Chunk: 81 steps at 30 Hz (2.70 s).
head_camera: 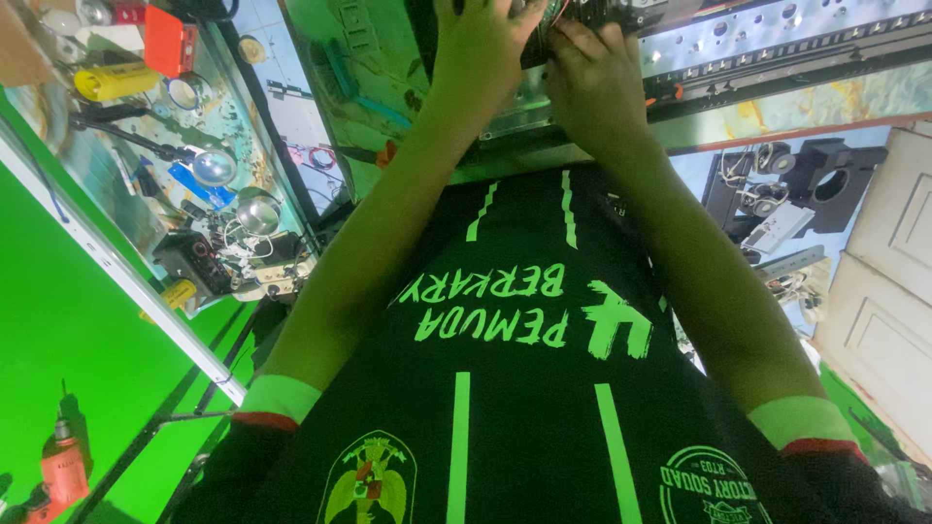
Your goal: The person disassembles and works on the internal components of an electronic keyboard, using a screwdriver and a small blue plastic tool to pry and handle internal parts.
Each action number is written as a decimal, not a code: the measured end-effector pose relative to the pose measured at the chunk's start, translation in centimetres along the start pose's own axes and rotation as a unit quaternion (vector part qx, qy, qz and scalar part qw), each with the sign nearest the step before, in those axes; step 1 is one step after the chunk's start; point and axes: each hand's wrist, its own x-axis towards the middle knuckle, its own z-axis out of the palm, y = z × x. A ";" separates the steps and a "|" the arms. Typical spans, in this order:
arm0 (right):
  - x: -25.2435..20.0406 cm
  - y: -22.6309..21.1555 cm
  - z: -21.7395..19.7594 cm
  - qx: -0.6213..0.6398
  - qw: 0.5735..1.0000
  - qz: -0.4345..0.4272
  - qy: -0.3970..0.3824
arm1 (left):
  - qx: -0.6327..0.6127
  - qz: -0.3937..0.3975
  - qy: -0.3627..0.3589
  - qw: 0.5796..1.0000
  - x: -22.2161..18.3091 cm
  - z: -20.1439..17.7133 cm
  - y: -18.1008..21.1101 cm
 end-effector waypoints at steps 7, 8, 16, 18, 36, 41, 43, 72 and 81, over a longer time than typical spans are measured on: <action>-1.0 0.2 -1.0 0.055 0.996 -0.012 0.073 | -0.155 -0.081 -0.014 0.984 -1.7 -5.9 1.0; -0.9 0.0 -1.2 0.080 0.993 0.005 0.083 | -0.197 -0.106 -0.049 0.973 -1.7 -6.4 1.3; -1.6 -4.1 -7.0 0.323 0.933 0.142 0.070 | -0.379 -0.180 -0.032 0.907 -3.3 -11.4 3.7; -1.7 -5.7 -8.7 0.369 0.912 0.161 0.078 | -0.402 -0.207 -0.036 0.891 -3.3 -12.9 4.4; -3.7 -6.7 -16.5 0.449 0.868 0.195 0.084 | -0.371 -0.287 0.018 0.883 -3.1 -21.7 10.5; -5.0 -4.8 -17.6 0.460 0.871 0.134 0.113 | -0.429 -0.326 0.073 0.839 -3.2 -22.0 14.0; -5.2 -3.9 -18.7 0.391 0.906 0.146 0.073 | -0.385 -0.342 0.071 0.854 -3.0 -21.6 15.3; -7.7 -2.4 -20.4 0.447 0.891 0.078 0.004 | -0.315 -0.404 0.261 0.818 -7.9 -23.4 23.0; -2.3 -8.7 -18.4 0.433 0.900 0.042 -0.022 | -0.304 -0.425 0.294 0.800 -10.4 -25.4 17.0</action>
